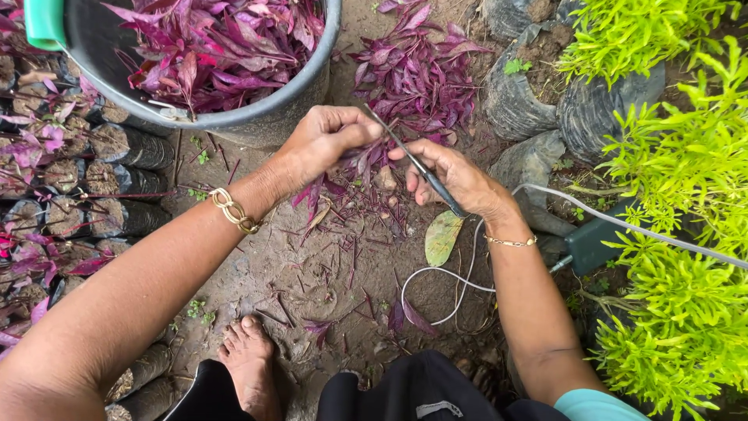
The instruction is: Trimming purple plant stems with scissors and collecting them in a bucket
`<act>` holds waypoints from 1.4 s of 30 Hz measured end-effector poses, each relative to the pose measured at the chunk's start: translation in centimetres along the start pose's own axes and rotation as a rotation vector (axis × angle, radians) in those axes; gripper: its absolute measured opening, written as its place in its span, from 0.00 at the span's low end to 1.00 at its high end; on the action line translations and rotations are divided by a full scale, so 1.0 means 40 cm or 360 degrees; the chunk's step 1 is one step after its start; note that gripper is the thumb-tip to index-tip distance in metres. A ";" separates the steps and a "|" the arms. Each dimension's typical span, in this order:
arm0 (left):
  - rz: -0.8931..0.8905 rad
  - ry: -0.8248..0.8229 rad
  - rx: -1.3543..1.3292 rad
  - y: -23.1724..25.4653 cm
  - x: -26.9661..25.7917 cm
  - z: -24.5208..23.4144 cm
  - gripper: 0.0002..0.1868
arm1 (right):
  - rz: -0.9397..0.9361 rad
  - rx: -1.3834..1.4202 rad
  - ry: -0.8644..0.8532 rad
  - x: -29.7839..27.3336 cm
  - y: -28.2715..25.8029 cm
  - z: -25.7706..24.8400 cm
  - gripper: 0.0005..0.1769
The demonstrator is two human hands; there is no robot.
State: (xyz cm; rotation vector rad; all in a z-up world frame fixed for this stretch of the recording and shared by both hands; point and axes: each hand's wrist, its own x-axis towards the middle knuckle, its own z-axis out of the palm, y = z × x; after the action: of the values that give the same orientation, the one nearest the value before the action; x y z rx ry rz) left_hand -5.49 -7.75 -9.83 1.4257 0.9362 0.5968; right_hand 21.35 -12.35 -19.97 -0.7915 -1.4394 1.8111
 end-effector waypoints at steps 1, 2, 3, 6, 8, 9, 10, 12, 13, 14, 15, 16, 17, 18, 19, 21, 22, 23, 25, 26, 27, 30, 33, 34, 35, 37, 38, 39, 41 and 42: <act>-0.0006 0.0003 -0.0003 0.012 -0.004 0.001 0.11 | 0.0005 0.0005 -0.0004 0.001 -0.004 0.006 0.42; 0.0064 -0.0002 0.0101 0.024 -0.008 0.003 0.09 | 0.0009 -0.0043 0.0035 0.003 -0.008 0.013 0.40; 0.0139 -0.0006 0.0205 0.037 -0.010 0.003 0.07 | 0.0012 -0.0096 0.0074 0.005 -0.014 0.017 0.38; 0.0201 0.0094 0.0308 0.000 0.008 -0.014 0.05 | -0.0033 -0.0070 0.0261 0.020 0.023 0.003 0.32; 0.0104 0.0121 0.0320 -0.016 -0.001 -0.023 0.05 | -0.0066 -0.0121 0.0358 0.056 0.028 -0.006 0.30; 0.0013 0.0145 0.0330 -0.024 -0.003 -0.024 0.04 | -0.0102 -0.0178 0.0459 0.071 0.028 -0.013 0.29; 0.0015 0.0144 0.0323 -0.055 -0.001 -0.026 0.04 | -0.0097 -0.0183 0.0460 0.101 0.085 -0.031 0.29; -0.0304 0.0293 0.0287 -0.110 0.011 -0.028 0.10 | -0.0032 -0.0514 0.1297 0.163 0.192 -0.073 0.29; -0.0294 0.0296 0.0292 -0.117 0.013 -0.021 0.10 | -0.0043 -0.0516 0.1297 0.188 0.222 -0.061 0.29; -0.0464 0.0318 0.0188 -0.123 0.015 -0.014 0.11 | 0.0103 -0.0663 0.1418 0.213 0.251 -0.050 0.29; -0.0639 0.0343 0.0086 -0.130 0.014 -0.011 0.13 | 0.0251 -0.0802 0.1534 0.243 0.283 -0.034 0.30; -0.0634 0.0350 0.0094 -0.126 0.005 -0.012 0.13 | 0.0240 -0.0798 0.1531 0.263 0.288 -0.021 0.30; -0.0641 0.0346 0.0067 -0.126 -0.007 -0.007 0.16 | 0.0508 -0.1048 0.1509 0.273 0.297 -0.005 0.30; -0.0649 0.0343 0.0039 -0.128 -0.020 -0.003 0.20 | 0.0777 -0.1295 0.1472 0.283 0.306 0.010 0.30; -0.0651 0.0346 0.0042 -0.149 -0.019 -0.003 0.20 | 0.0775 -0.1292 0.1469 0.284 0.322 0.005 0.30; -0.0644 0.0363 0.0028 -0.190 -0.018 -0.009 0.20 | 0.0834 -0.1259 0.1659 0.294 0.352 -0.005 0.19; -0.0641 0.0376 0.0032 -0.204 -0.013 -0.017 0.20 | 0.0823 -0.1258 0.1651 0.276 0.328 0.010 0.19; -0.0581 0.0427 0.0023 -0.221 -0.008 -0.020 0.16 | 0.0309 -0.0788 0.1616 0.248 0.305 0.022 0.25; -0.0517 0.0479 0.0012 -0.220 -0.010 -0.028 0.13 | -0.0193 -0.0316 0.1532 0.194 0.240 0.062 0.32; -0.0450 0.0501 -0.0070 -0.202 -0.016 -0.033 0.11 | -0.0366 -0.0157 0.1390 0.166 0.198 0.091 0.33; -0.0388 0.0522 -0.0149 -0.184 -0.026 -0.038 0.11 | -0.0533 0.0004 0.1245 0.136 0.158 0.123 0.35; -0.0203 0.0502 -0.0038 -0.139 -0.015 -0.017 0.12 | -0.0646 0.0128 0.1157 0.091 0.052 0.210 0.35; -0.0277 0.0695 0.0002 -0.135 0.024 0.004 0.14 | -0.0829 -0.0117 0.1063 0.094 0.082 0.184 0.35; -0.0264 0.0689 0.0005 -0.126 0.038 -0.004 0.14 | -0.0841 -0.0124 0.1068 0.091 0.080 0.177 0.35; -0.0328 0.0691 -0.0075 -0.122 0.043 -0.009 0.16 | -0.0895 -0.0161 0.1004 0.084 0.084 0.177 0.35; -0.0391 0.0689 -0.0157 -0.120 0.049 -0.022 0.19 | -0.0948 -0.0201 0.0941 0.076 0.083 0.181 0.34; -0.0422 0.0559 -0.0112 -0.121 0.050 -0.031 0.19 | -0.0984 -0.0316 0.0916 0.074 0.078 0.183 0.33; -0.0452 0.0427 -0.0068 -0.123 0.052 -0.038 0.19 | -0.1019 -0.0430 0.0891 0.071 0.074 0.186 0.32; -0.0511 0.0284 0.0000 -0.128 0.061 -0.019 0.19 | -0.0980 -0.0538 0.0829 0.063 0.062 0.187 0.33; -0.0569 0.0145 0.0070 -0.132 0.065 -0.010 0.19 | -0.0942 -0.0641 0.0763 0.059 0.056 0.189 0.34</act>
State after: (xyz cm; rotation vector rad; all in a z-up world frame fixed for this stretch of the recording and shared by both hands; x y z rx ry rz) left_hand -5.39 -5.91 -15.42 1.2369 1.2493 0.3770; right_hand 13.61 -15.02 -20.75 -0.8096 -1.5124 0.8324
